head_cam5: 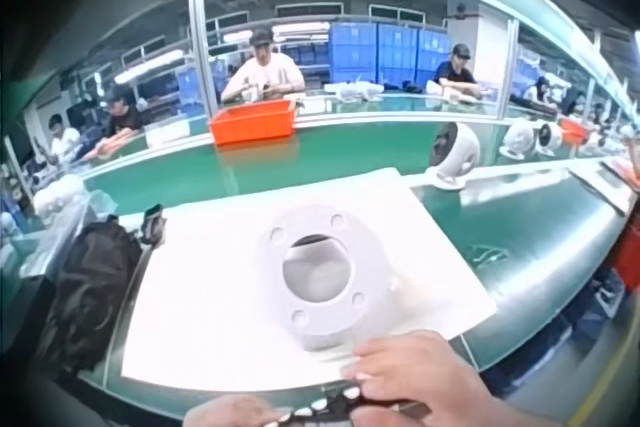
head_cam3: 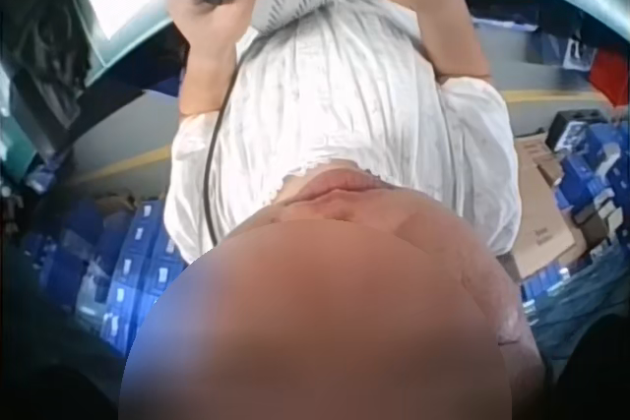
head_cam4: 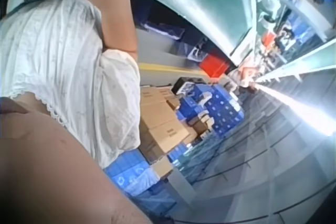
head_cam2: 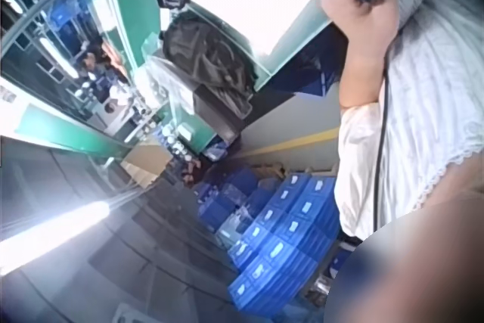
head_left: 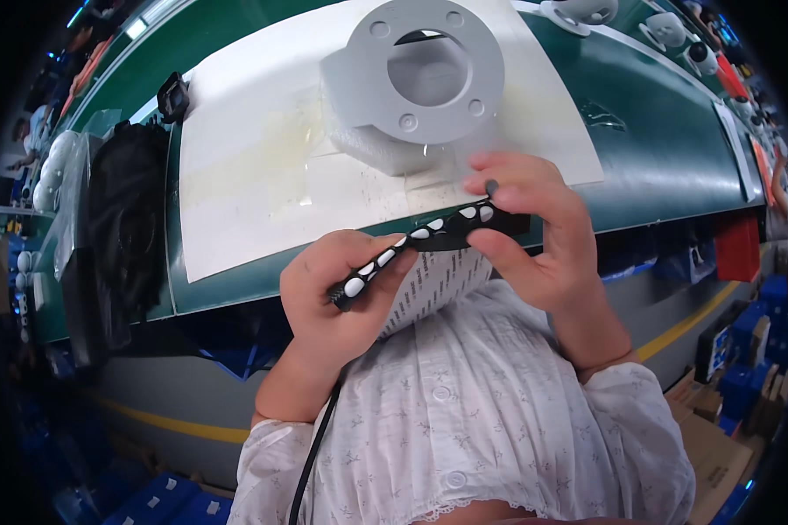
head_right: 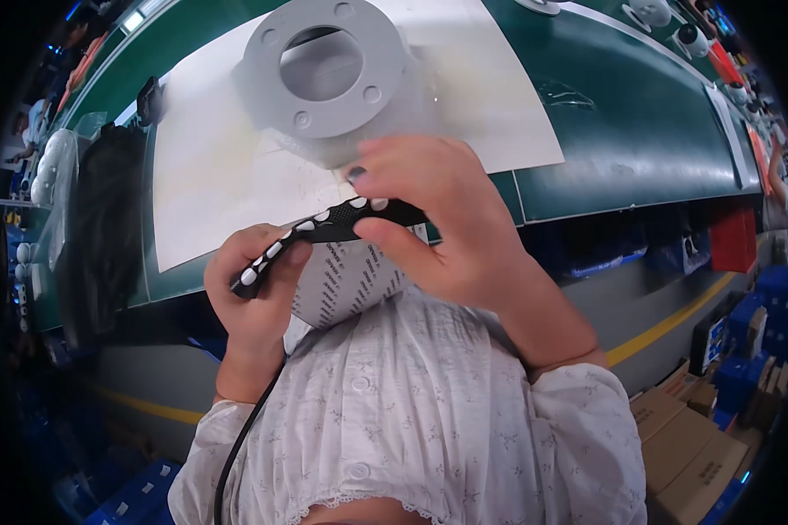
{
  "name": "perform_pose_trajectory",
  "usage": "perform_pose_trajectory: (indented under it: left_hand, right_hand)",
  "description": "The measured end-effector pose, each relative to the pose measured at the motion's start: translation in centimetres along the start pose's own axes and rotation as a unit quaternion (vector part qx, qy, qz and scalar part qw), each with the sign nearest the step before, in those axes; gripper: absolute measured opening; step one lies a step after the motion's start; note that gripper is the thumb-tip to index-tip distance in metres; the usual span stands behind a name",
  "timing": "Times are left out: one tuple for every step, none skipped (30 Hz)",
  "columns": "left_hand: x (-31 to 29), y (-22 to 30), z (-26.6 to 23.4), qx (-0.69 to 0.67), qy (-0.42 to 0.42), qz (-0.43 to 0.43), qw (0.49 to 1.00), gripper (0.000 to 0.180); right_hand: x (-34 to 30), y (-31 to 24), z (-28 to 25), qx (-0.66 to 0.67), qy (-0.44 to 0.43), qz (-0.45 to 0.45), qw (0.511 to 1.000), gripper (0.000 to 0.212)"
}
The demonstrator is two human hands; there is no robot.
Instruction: Applying small circular anti-slip stickers to the bottom of security camera bases on an assembly line.
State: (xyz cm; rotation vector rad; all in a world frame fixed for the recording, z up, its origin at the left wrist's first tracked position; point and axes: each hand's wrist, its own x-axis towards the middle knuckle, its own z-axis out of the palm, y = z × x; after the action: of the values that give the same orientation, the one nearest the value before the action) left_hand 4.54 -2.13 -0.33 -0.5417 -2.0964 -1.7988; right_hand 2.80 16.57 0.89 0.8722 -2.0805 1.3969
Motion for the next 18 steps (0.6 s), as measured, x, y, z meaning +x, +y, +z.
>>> perform_pose_trajectory:
  left_hand:
    - [-0.1, 0.2, 0.1, 0.012, 0.005, 0.033, 0.999, 0.015]
    - [-0.2, 0.3, 0.1, 0.012, 0.005, 0.035, 0.999, 0.015]
    - [-0.4, 0.5, 0.0, 0.019, 0.005, 0.036, 0.999, 0.014]
    - [-0.7, 0.7, 0.0, 0.027, 0.006, 0.035, 0.999, 0.013]
    - [-1.0, 1.0, 0.0, 0.028, 0.007, 0.037, 0.999, 0.013]
    - [-1.1, 1.3, 0.0, 0.026, 0.004, 0.0, 1.0, 0.012]
    - [-1.3, 1.5, 0.1, 0.025, 0.001, -0.038, 0.999, 0.012]
    - [-1.4, 1.7, 0.1, 0.026, 0.005, -0.036, 0.999, 0.012]
    - [-1.4, 1.7, 0.1, 0.026, 0.009, -0.029, 0.999, 0.011]
    - [-1.3, 1.8, 0.1, 0.025, 0.013, -0.023, 0.999, 0.012]
    - [-1.4, 1.9, 0.0, 0.026, 0.016, -0.021, 0.999, 0.012]
    - [-1.4, 2.1, 0.0, 0.032, 0.02, -0.034, 0.999, 0.012]
    - [-1.4, 2.3, 0.0, 0.038, 0.024, -0.047, 0.998, 0.013]
    - [-1.4, 2.4, 0.0, 0.039, 0.026, -0.045, 0.998, 0.013]
    - [-1.4, 2.4, -0.1, 0.044, 0.013, -0.047, 0.998, 0.014]
    - [-1.4, 2.4, -0.1, 0.049, 0.0, -0.05, 0.998, 0.015]
    - [-1.2, 2.4, 0.0, 0.044, 0.001, -0.03, 0.999, 0.016]
    - [-1.1, 2.4, 0.0, 0.044, 0.002, -0.028, 0.999, 0.016]
  right_hand:
    - [0.0, -0.6, 0.0, 0.0, -0.031, 0.036, 0.999, 0.033]
    - [0.2, -0.4, -0.1, -0.048, -0.052, -0.04, 0.997, 0.037]
    - [0.0, -0.8, -0.3, -0.049, -0.052, -0.041, 0.997, 0.037]
    - [-0.2, -1.1, -0.4, -0.081, -0.049, -0.071, 0.993, 0.038]
    - [-0.4, -1.4, -0.5, -0.112, -0.046, -0.102, 0.987, 0.039]
    - [-0.6, -1.4, -0.2, -0.112, -0.046, -0.105, 0.987, 0.039]
    - [-0.9, -1.2, 0.3, -0.033, -0.003, -0.089, 0.995, 0.037]
    - [-1.0, -1.2, 0.7, 0.047, 0.039, -0.073, 0.995, 0.036]
    - [-0.8, -1.6, 0.8, 0.048, 0.037, -0.076, 0.995, 0.036]
    - [-0.7, -2.1, 0.9, 0.046, 0.019, -0.057, 0.997, 0.039]
    - [-0.5, -2.4, 1.0, 0.043, 0.002, -0.037, 0.998, 0.042]
    - [-0.4, -2.4, 1.0, 0.023, -0.009, -0.08, 0.996, 0.047]
    - [-0.4, -2.3, 1.1, 0.024, -0.01, -0.083, 0.996, 0.047]
    - [-0.4, -2.1, 1.1, 0.019, -0.003, -0.101, 0.995, 0.049]
    - [-0.2, -2.0, 1.2, 0.014, 0.003, -0.12, 0.993, 0.05]
    - [0.0, -2.0, 1.1, 0.016, 0.002, -0.122, 0.992, 0.05]
    - [0.2, -2.0, 0.9, -0.004, -0.028, -0.102, 0.994, 0.051]
    - [0.3, -2.1, 0.8, -0.026, -0.058, -0.08, 0.995, 0.051]
